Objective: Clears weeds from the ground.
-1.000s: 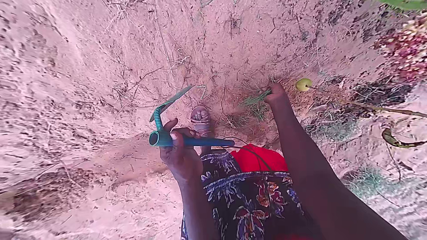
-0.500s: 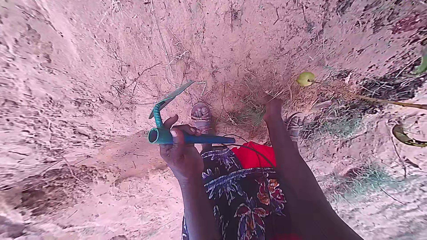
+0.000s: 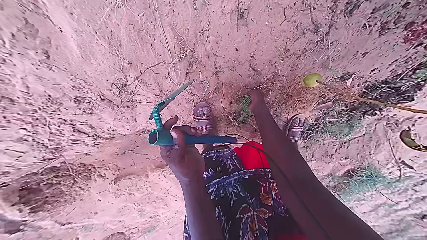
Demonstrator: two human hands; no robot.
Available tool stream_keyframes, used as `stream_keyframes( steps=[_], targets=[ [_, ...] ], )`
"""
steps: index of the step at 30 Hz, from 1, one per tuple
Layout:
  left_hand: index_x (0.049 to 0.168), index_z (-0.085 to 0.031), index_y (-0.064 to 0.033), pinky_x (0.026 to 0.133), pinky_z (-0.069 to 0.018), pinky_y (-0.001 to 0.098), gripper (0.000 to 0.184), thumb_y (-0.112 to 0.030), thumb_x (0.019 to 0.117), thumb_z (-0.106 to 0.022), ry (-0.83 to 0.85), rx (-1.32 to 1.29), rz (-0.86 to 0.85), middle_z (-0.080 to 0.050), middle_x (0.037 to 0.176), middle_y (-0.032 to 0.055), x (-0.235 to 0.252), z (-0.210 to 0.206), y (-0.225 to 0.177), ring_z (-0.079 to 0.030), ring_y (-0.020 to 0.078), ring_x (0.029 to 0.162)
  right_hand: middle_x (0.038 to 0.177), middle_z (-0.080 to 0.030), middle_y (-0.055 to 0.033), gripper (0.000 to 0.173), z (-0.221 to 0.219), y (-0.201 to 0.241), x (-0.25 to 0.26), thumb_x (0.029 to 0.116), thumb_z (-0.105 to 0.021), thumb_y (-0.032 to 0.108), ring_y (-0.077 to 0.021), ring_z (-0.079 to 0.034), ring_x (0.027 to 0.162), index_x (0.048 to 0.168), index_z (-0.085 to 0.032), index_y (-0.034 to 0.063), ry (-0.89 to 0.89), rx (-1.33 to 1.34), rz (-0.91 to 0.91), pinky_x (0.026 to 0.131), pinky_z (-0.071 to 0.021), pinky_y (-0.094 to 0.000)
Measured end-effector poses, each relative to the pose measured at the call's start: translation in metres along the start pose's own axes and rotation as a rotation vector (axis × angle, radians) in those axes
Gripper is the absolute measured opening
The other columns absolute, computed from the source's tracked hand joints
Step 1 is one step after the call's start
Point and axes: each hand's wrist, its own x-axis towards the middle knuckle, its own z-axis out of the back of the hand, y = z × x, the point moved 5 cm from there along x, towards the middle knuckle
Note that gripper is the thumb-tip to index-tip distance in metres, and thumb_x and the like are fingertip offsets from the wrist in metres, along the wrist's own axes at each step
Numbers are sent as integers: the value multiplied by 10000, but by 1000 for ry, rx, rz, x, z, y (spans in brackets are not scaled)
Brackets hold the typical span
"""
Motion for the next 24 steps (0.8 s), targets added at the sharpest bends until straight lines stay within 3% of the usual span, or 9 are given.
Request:
stream_keyframes(
  steps=[2,5,8,9,12,15,19,22,24],
  targets=[
    [1134,-564,-106,647,-616,319,218,-172,1058,-370,5,6,-5,-667,665,-4,2,0,-1,-684,143,614,1401,-523,-270,392,-1,-7,-1,1026,-576,155,-381,-516,1286,1347,-545,-68,-88,84,-8,1014,-456,-582],
    [1130,-578,-104,640,-616,318,228,-175,1059,-373,-2,9,-4,-673,663,4,3,0,-2,-685,146,607,1167,-538,-140,311,1,-18,-1,987,-533,-25,-231,-558,1011,1287,-477,34,-6,584,8,845,-527,-454],
    [1132,-578,-105,631,-614,321,220,-194,1060,-390,-1,6,-1,-668,660,12,3,0,-1,-681,152,600,1024,-580,-64,141,4,-23,2,1085,-433,144,-176,-604,886,1215,-486,137,194,914,-55,766,-562,-402],
    [1135,-577,-108,629,-615,323,214,-202,1060,-399,3,6,-1,-670,661,13,3,0,0,-681,152,598,883,-569,-28,90,5,-20,-2,1089,-421,216,-131,-586,728,1105,-491,162,183,898,-87,623,-545,-328],
    [1141,-574,-113,637,-615,322,202,-210,1053,-420,6,12,8,-667,660,9,2,-2,1,-679,149,597,713,-459,39,223,10,-11,-3,1103,-439,352,-58,-423,532,956,-487,192,96,660,-21,478,-398,-218],
    [1146,-576,-115,641,-617,321,195,-212,1052,-434,24,21,1,-670,662,6,1,-5,1,-683,147,604,764,-421,19,264,13,-8,-1,1104,-439,375,-88,-382,582,963,-498,158,-6,414,34,530,-371,-257],
    [1142,-585,-121,637,-617,318,188,-215,1052,-449,42,22,-10,-680,666,11,-1,-7,3,-686,148,603,922,-483,-37,266,22,-19,-25,1069,-538,364,-145,-465,743,1149,-558,111,-25,293,-12,636,-425,-334],
    [1135,-583,-112,639,-617,322,185,-214,1048,-456,33,12,-8,-672,667,7,-2,-5,5,-683,150,604,888,-479,-18,243,27,-26,-33,1042,-591,353,-133,-455,709,1152,-550,139,19,334,-55,621,-416,-319],
    [1138,-571,-111,634,-617,320,190,-206,1050,-432,18,15,0,-666,663,3,-3,-2,6,-677,146,594,754,-449,27,199,28,-29,-35,1025,-623,349,-73,-392,549,1010,-530,173,12,342,-45,486,-349,-237]
  ],
)
